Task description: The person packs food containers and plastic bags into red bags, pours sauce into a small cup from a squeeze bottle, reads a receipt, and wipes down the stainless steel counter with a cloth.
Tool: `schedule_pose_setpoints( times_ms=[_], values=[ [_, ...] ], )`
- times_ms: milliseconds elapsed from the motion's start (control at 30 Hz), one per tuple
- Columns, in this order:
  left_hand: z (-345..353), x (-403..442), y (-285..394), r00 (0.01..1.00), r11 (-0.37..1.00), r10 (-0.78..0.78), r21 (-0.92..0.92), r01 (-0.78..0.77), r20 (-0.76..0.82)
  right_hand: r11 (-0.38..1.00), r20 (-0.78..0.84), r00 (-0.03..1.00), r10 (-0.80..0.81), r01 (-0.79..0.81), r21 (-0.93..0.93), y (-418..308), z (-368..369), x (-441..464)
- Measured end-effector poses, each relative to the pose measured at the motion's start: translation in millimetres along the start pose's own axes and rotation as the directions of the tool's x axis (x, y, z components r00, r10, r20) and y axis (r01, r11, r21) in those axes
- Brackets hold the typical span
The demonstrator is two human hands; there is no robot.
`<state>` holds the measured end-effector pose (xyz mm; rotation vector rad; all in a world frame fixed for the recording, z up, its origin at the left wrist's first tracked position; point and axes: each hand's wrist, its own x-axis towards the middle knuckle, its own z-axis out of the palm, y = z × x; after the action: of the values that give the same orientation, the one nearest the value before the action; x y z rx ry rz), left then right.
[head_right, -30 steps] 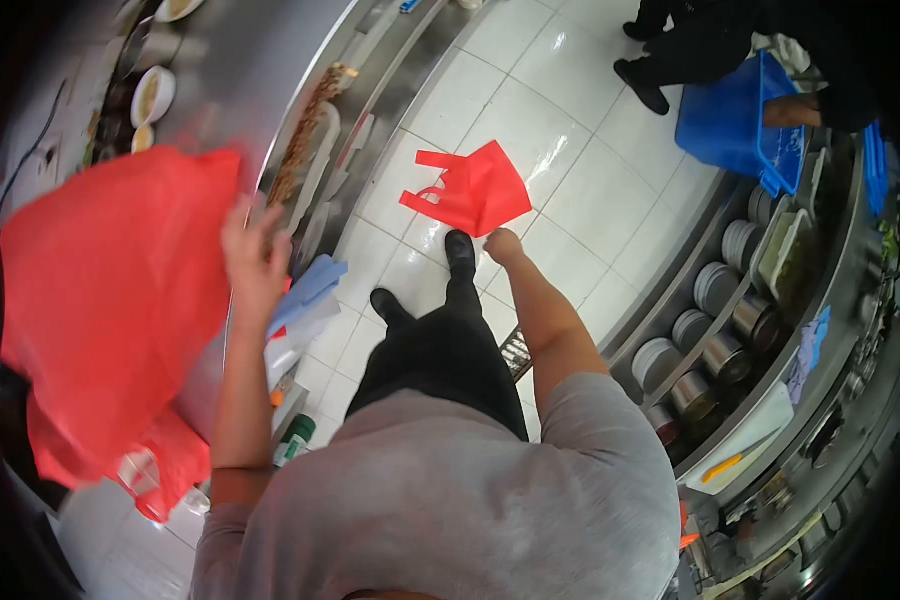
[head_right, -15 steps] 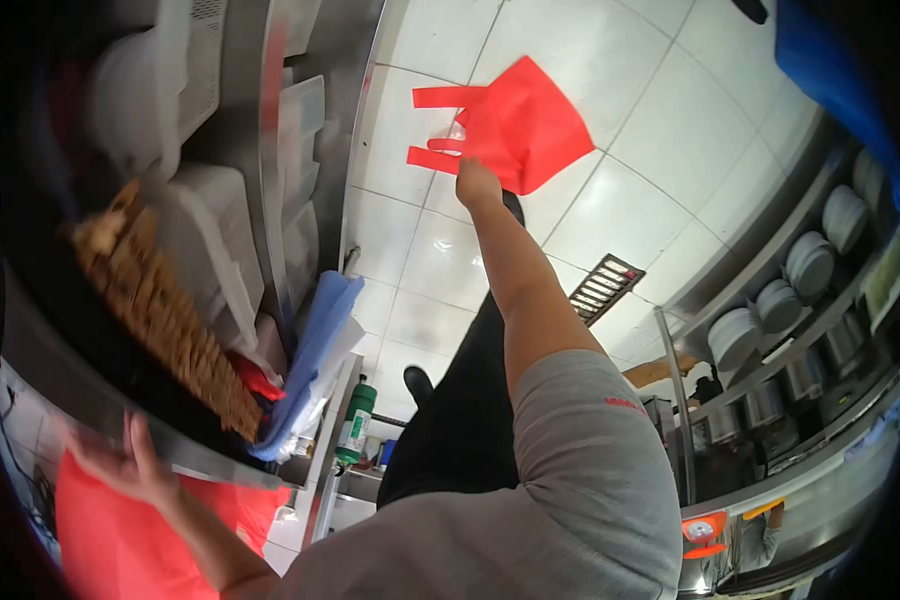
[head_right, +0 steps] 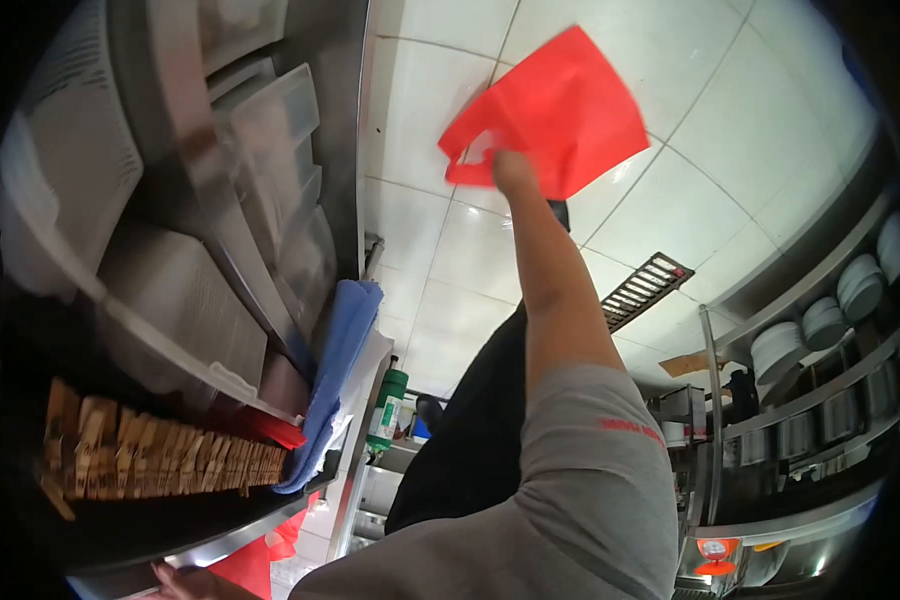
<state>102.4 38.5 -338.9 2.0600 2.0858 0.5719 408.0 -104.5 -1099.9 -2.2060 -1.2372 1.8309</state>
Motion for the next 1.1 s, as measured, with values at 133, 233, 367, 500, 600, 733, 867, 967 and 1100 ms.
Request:
schedule_pose_setpoints(
  times_ms=[133, 233, 367, 500, 600, 733, 867, 967, 1100],
  values=[
    [63.5, 0.0, 23.0, 0.993, 0.993, 0.117, 0.02, -0.117, 0.015, 0.87, -0.247, 0.968, -0.044, 0.158, 0.466, -73.3, -107.7, -130.1],
    [118.2, 32.6, 77.7, 0.952, 0.954, 0.249, 0.125, -0.273, 0.176, 0.622, -0.14, 0.986, -0.092, 0.167, 0.765, -114.8, -174.6, -223.9],
    [122.7, 41.9, 96.2, 0.935, 0.949, 0.313, -0.012, -0.316, 0.168, 0.604, -0.064, 0.973, -0.22, 0.188, 0.775, -183.1, -265.8, -349.4],
    [118.8, 21.9, 136.2, 0.935, 0.941, 0.332, -0.107, -0.32, 0.123, 0.852, -0.113, 0.917, -0.382, 0.397, 0.341, -238.0, -313.5, -453.5],
    [124.7, -24.4, 209.7, 0.905, 0.913, 0.34, -0.323, -0.251, 0.256, 0.775, -0.165, 0.79, -0.591, 0.613, 0.155, -270.2, -333.5, -517.2],
    [154.6, -91.0, 210.7, 0.696, 0.923, 0.004, -0.271, 0.275, 0.718, 0.682, -0.348, 0.707, -0.616, 0.699, 0.214, -297.5, -366.5, -599.6],
    [161.4, -141.6, 155.5, 0.44, 0.195, -0.364, -0.395, 0.898, 0.821, 0.44, -0.496, 0.762, -0.416, 0.646, 0.624, -303.6, -378.4, -625.2],
    [163.4, -164.3, 110.7, 0.213, -0.212, -0.448, -0.335, 0.918, 0.868, 0.248, -0.42, 0.777, -0.469, 0.572, 0.782, -316.8, -350.3, -634.5],
    [118.7, -176.8, 115.3, 0.728, 0.554, -0.55, -0.473, 0.685, 0.41, 0.106, -0.366, 0.804, -0.469, 0.463, 0.88, -342.3, -333.5, -641.5]
  ],
)
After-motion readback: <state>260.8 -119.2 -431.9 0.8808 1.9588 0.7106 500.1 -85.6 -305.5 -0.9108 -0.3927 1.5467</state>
